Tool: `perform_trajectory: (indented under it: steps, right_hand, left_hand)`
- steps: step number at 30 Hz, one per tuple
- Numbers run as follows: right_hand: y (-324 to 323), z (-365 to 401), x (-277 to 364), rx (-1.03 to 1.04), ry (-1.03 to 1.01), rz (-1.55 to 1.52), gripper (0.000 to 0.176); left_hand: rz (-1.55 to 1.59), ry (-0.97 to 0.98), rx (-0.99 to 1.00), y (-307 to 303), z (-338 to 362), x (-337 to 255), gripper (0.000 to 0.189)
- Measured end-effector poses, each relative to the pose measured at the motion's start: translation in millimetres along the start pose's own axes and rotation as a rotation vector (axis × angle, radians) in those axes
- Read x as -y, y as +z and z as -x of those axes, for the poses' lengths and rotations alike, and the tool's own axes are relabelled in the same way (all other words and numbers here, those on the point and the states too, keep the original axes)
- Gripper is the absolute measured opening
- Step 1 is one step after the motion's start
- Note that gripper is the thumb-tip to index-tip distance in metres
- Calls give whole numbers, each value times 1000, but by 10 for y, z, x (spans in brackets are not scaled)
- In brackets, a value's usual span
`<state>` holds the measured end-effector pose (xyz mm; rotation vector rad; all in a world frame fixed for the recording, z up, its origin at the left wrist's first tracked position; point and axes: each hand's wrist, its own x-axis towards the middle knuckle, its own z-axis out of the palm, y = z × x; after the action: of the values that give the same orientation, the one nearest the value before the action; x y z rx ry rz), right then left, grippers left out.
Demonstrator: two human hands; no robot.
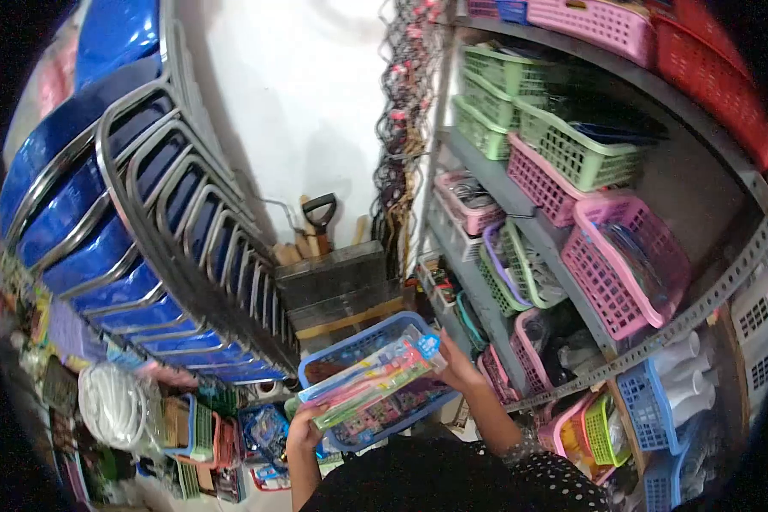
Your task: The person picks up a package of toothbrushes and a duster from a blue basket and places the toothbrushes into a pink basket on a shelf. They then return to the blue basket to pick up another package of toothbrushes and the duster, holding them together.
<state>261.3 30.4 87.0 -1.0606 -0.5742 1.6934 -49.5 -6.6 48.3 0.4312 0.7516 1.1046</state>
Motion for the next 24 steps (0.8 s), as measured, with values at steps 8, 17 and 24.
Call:
perform_trajectory:
  steps: [8,17,24]
  right_hand:
    - [-730,647,304,14,-211,-306,41]
    - [-787,1728,1000,-433,-686,-50,35]
    - [-418,2399,1846,-713,-1138,449,26]
  left_hand:
    - [-186,-201,307,821,-775,190,41]
    - [-445,-313,881,2331,-1555,491,54]
    - [-697,-27,1287,3839,-1746,482,45]
